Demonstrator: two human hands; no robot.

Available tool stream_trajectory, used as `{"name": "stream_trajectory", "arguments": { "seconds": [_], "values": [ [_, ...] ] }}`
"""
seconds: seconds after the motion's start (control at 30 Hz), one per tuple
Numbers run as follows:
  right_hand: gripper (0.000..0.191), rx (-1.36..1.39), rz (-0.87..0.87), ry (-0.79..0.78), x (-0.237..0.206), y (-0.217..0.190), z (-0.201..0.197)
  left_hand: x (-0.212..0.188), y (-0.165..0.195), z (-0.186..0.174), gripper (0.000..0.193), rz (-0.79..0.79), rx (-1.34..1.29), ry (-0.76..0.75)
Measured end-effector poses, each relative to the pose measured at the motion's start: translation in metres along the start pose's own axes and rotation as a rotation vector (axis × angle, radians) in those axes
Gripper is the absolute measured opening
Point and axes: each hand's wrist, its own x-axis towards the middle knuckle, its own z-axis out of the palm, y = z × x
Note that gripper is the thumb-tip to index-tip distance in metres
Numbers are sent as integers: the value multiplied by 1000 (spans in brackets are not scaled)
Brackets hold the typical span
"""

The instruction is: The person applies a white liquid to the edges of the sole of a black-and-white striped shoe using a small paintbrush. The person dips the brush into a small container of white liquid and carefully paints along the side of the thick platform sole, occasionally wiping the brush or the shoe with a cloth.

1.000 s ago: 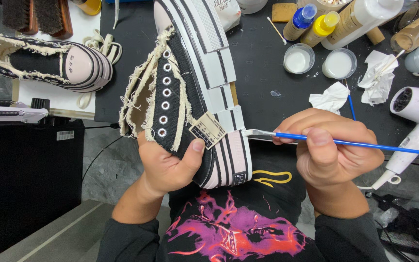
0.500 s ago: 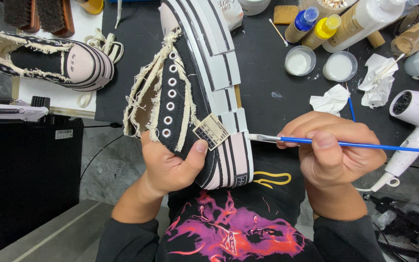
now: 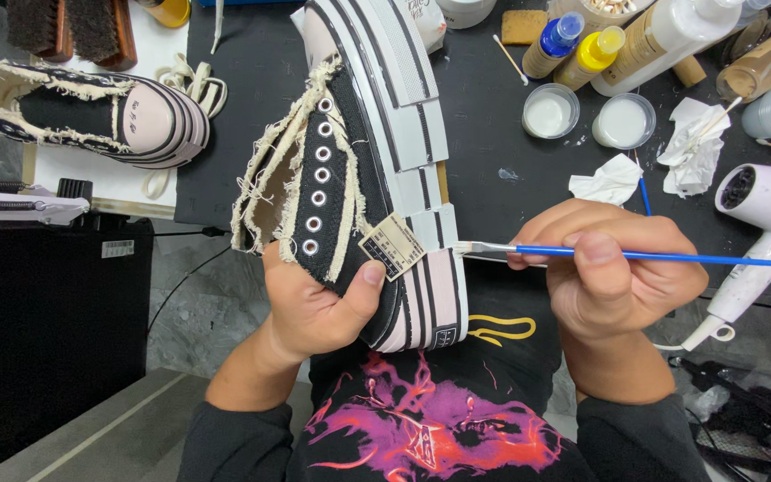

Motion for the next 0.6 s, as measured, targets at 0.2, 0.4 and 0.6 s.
{"name": "stream_trajectory", "arguments": {
  "seconds": [0.2, 0.4, 0.6],
  "values": [
    [18, 7, 11, 57, 0, 2, -2, 2, 1, 0, 19, 15, -8, -2],
    [18, -17, 21, 76, -14, -3, -7, 0, -3, 3, 19, 20, 14, 8],
    [15, -78, -19, 83, -29, -3, -11, -1, -7, 3, 19, 8, 5, 6]
  ]
}}
